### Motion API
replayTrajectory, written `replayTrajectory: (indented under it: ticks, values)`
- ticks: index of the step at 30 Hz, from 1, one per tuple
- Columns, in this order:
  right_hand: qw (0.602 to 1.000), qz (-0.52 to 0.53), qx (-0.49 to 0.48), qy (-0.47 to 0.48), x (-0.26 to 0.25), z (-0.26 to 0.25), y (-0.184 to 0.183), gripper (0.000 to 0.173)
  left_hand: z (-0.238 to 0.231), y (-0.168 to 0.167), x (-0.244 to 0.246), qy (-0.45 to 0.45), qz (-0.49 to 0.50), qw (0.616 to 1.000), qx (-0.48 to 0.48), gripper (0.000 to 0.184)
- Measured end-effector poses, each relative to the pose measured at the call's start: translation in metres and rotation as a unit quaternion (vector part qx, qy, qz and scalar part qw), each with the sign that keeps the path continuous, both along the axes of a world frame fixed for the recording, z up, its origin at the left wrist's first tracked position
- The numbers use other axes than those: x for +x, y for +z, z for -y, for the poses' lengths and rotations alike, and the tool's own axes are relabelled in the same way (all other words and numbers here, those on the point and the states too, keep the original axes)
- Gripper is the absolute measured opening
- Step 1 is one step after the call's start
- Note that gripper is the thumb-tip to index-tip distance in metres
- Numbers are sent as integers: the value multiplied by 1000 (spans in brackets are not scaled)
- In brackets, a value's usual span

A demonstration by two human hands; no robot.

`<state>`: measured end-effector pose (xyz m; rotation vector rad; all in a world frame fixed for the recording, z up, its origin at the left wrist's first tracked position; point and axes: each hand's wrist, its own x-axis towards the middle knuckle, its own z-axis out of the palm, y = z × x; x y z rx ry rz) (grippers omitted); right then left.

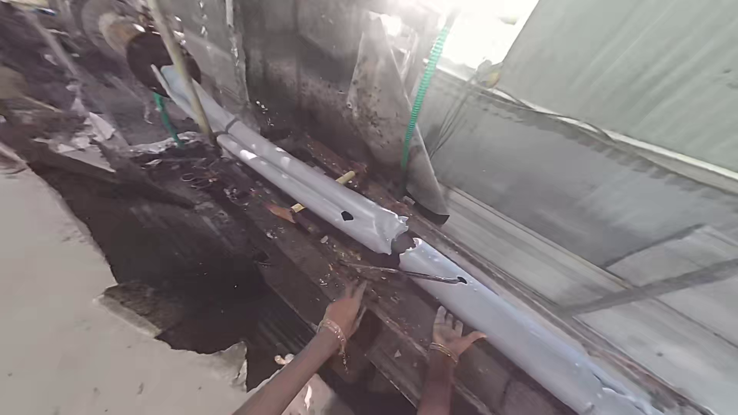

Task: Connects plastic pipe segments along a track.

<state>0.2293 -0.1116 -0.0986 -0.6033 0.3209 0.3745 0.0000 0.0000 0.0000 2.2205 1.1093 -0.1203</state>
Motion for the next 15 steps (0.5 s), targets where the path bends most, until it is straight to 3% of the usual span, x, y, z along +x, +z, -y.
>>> replayTrajectory:
  ticks: [3, 5, 8, 12, 15]
  values:
    - [1000, 10, -10, 5, 4, 8, 0, 89, -40, -12, 61, -51, -85, 993, 62, 75]
    - [1000, 9, -12, 11, 4, 9, 1, 90, -63, -27, 80, -61, -107, 988, 88, 63]
    - [1000, 2, -20, 9, 4, 11, 5, 92, -74, -29, 78, -118, -120, 977, 128, 42]
    - [1000, 21, -21, 11, 7, 17, -2, 92, -63, -17, 64, -159, -87, 972, 149, 45]
    - [999, 29, -28, 5, 9, 18, -2, 92, -51, 22, 53, -165, -107, 971, 132, 45]
